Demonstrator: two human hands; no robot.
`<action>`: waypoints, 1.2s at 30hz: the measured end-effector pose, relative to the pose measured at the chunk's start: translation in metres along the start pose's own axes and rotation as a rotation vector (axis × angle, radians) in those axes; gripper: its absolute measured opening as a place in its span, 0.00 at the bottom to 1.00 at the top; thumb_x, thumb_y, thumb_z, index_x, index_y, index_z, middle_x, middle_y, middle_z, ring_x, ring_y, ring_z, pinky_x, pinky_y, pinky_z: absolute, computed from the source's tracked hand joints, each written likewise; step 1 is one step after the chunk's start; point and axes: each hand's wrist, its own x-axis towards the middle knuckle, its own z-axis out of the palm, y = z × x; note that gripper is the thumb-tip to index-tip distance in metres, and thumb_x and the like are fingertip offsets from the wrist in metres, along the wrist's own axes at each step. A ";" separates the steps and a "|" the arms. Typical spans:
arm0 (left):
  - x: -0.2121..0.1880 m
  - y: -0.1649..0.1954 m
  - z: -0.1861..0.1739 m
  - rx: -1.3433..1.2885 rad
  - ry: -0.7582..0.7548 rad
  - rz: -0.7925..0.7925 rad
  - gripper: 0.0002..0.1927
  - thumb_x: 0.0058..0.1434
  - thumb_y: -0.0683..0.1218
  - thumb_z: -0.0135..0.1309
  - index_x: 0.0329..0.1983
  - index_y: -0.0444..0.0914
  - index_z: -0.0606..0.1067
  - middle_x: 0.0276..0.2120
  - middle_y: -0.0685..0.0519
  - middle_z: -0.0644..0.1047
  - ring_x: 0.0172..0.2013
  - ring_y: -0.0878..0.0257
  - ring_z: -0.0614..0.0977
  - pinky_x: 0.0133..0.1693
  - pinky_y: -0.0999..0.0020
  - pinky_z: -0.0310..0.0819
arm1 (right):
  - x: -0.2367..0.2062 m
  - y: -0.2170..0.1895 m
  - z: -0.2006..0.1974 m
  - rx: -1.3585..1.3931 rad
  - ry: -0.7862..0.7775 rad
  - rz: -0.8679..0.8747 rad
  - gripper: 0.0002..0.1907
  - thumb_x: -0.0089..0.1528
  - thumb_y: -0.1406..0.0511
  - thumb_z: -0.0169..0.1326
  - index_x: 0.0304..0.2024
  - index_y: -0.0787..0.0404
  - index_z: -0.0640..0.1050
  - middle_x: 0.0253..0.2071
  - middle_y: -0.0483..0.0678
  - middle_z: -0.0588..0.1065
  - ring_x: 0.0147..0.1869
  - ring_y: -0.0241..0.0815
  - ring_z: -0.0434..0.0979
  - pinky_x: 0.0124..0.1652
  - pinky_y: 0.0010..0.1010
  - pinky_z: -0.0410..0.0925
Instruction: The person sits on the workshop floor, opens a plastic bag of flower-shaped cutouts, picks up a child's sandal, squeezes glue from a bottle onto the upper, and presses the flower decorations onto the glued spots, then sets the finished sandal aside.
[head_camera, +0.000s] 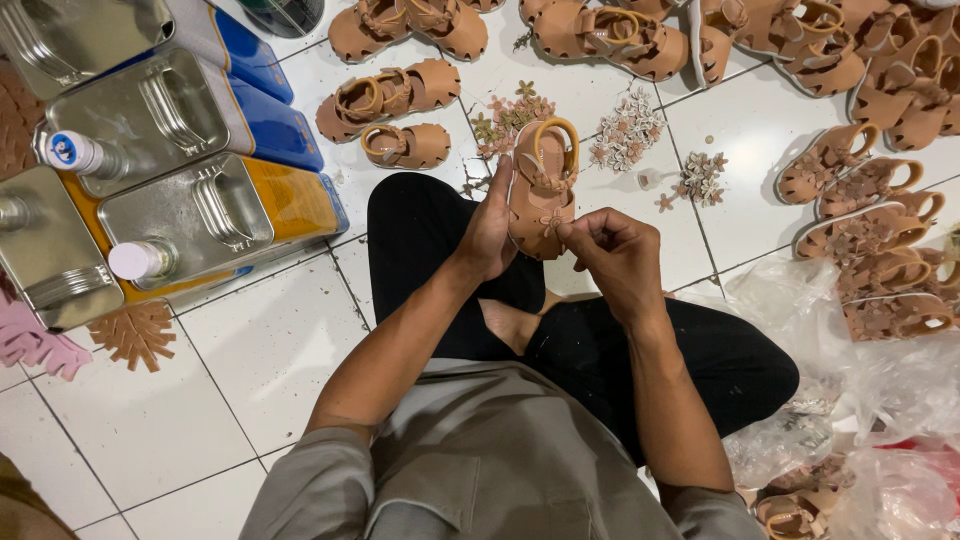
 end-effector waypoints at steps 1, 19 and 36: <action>0.000 0.000 0.000 -0.001 0.002 -0.003 0.37 0.76 0.66 0.24 0.67 0.32 0.64 0.52 0.43 0.77 0.51 0.58 0.82 0.54 0.60 0.80 | 0.000 0.001 0.000 0.004 0.001 0.006 0.06 0.65 0.68 0.62 0.36 0.65 0.81 0.29 0.44 0.80 0.29 0.26 0.74 0.28 0.18 0.68; -0.003 -0.013 -0.008 0.022 -0.016 -0.106 0.37 0.76 0.65 0.23 0.67 0.31 0.64 0.53 0.44 0.77 0.50 0.58 0.82 0.55 0.60 0.79 | -0.010 0.003 -0.011 -0.174 0.040 0.068 0.08 0.64 0.66 0.63 0.35 0.64 0.79 0.21 0.40 0.74 0.22 0.25 0.65 0.21 0.18 0.56; -0.022 -0.025 0.012 0.027 -0.114 -0.225 0.36 0.76 0.65 0.33 0.69 0.31 0.64 0.54 0.44 0.77 0.50 0.59 0.82 0.52 0.63 0.79 | -0.037 0.014 -0.028 -0.040 -0.309 0.135 0.07 0.67 0.65 0.57 0.40 0.65 0.79 0.17 0.40 0.70 0.16 0.26 0.63 0.17 0.20 0.57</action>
